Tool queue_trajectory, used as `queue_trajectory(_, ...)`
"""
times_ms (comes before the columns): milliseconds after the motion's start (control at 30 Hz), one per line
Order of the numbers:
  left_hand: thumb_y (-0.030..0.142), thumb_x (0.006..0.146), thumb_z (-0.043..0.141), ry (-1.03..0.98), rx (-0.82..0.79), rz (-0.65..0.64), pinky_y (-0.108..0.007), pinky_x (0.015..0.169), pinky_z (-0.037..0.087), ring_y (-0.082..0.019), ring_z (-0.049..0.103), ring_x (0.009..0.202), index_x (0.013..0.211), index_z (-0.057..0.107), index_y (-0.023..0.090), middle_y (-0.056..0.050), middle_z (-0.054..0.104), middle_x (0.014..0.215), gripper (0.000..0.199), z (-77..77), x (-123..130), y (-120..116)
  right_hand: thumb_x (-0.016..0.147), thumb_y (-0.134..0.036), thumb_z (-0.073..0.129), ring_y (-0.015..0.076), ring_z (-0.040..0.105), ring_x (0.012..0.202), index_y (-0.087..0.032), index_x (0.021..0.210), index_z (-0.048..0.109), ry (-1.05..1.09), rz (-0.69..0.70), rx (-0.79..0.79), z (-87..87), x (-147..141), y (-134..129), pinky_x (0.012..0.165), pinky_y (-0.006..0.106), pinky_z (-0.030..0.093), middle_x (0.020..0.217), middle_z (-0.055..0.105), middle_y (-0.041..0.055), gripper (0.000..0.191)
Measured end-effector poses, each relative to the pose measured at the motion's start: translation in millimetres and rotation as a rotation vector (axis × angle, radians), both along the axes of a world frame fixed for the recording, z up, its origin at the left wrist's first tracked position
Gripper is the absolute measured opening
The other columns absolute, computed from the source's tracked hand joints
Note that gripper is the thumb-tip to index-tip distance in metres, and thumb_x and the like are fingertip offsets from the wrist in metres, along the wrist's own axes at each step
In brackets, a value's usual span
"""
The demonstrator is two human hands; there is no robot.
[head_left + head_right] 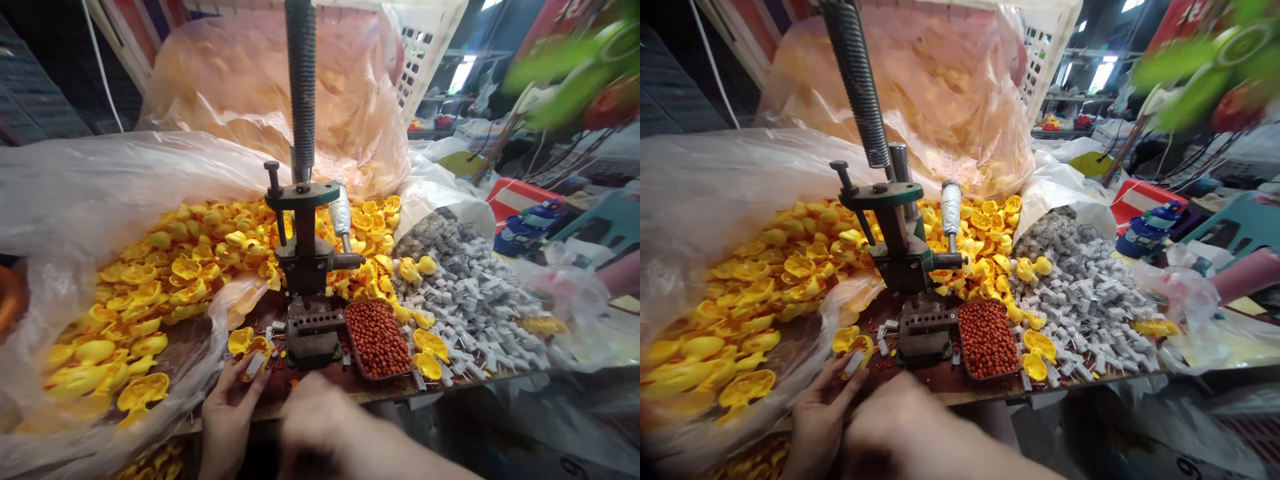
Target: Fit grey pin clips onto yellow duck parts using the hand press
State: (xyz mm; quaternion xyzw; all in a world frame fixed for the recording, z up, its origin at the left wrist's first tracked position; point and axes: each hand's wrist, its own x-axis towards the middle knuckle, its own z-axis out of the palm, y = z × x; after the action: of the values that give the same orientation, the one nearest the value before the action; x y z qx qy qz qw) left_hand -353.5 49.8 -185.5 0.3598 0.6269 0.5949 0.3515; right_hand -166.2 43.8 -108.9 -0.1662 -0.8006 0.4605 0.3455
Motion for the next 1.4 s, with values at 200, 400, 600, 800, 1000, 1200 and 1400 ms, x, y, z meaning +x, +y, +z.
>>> queue_trajectory(200, 0.041, 0.051, 0.086, -0.255, -0.038, 0.019, -0.034, 0.085, 0.055, -0.023, 0.068, 0.091, 0.093, 0.075, 0.017, -0.008, 0.074, 0.103, 0.049, 6.7, 8.7, 6.5, 0.081, -0.004, 0.05, 0.0201, 0.053, 0.077, -0.015, 0.085, 0.063, -0.867, -0.853, 0.295, -42.1, 79.6, 72.7, 0.069, 0.031, 0.038, 0.09, 0.058, 0.0099, 0.017)
queue_trajectory(400, 0.035, 0.051, 0.088, -0.47, -0.078, -0.073, -0.025, 0.074, 0.056, -0.021, 0.07, 0.088, 0.086, 0.076, 0.016, -0.007, 0.077, 0.092, 0.042, 27.6, 27.4, 14.0, 0.086, -0.007, 0.047, 0.0205, 0.055, 0.08, -0.016, 0.079, 0.065, -0.768, -0.847, 0.282, -51.4, 76.4, 77.0, 0.072, 0.031, 0.043, 0.086, 0.06, 0.0093, 0.021)
queue_trajectory(600, 0.036, 0.059, 0.084, -0.637, -0.089, -0.207, -0.03, 0.073, 0.057, -0.021, 0.07, 0.08, 0.085, 0.076, 0.013, -0.009, 0.076, 0.088, 0.035, 34.0, 42.1, 22.4, 0.088, -0.017, 0.052, 0.0142, 0.062, 0.076, -0.018, 0.087, 0.065, -0.102, -0.629, 0.083, -38.5, 21.8, 51.7, 0.068, 0.024, 0.049, 0.082, 0.067, 0.004, 0.012)
queue_trajectory(800, 0.038, 0.06, 0.083, -0.611, -0.09, -0.237, -0.034, 0.078, 0.056, -0.024, 0.069, 0.086, 0.088, 0.076, 0.015, -0.01, 0.075, 0.09, 0.037, 36.2, 43.7, 23.7, 0.088, -0.017, 0.052, 0.0151, 0.064, 0.077, -0.018, 0.089, 0.065, 0.012, -0.692, 0.096, -44.8, -6.5, 44.8, 0.069, 0.025, 0.051, 0.082, 0.068, 0.0051, 0.013)
queue_trajectory(1000, 0.037, 0.059, 0.084, -0.593, -0.102, -0.241, -0.035, 0.084, 0.055, -0.024, 0.069, 0.091, 0.088, 0.077, 0.017, -0.008, 0.075, 0.093, 0.036, 33.5, 42.4, 24.4, 0.088, -0.014, 0.05, 0.0163, 0.063, 0.078, -0.018, 0.092, 0.063, -0.045, -0.718, 0.222, -46.6, -5.6, 47.1, 0.07, 0.026, 0.051, 0.083, 0.067, 0.0055, 0.013)
queue_trajectory(1200, 0.037, 0.059, 0.084, -0.628, -0.102, -0.238, -0.037, 0.086, 0.055, -0.026, 0.068, 0.095, 0.089, 0.077, 0.017, -0.01, 0.075, 0.096, 0.037, 34.7, 41.3, 23.8, 0.089, -0.012, 0.049, 0.0177, 0.06, 0.077, -0.017, 0.092, 0.062, -0.177, -0.747, 0.371, -47.3, -5.8, 48.2, 0.071, 0.029, 0.048, 0.082, 0.066, 0.0054, 0.014)
queue_trajectory(1400, 0.038, 0.061, 0.083, -0.541, -0.11, -0.304, -0.033, 0.082, 0.054, -0.024, 0.068, 0.09, 0.09, 0.077, 0.017, -0.009, 0.076, 0.094, 0.036, 28.7, 34.5, 27.4, 0.088, -0.011, 0.052, 0.017, 0.058, 0.079, -0.019, 0.092, 0.063, -0.228, -0.709, 0.333, -51.4, 0.4, 53.4, 0.075, 0.029, 0.045, 0.082, 0.065, 0.0036, 0.014)
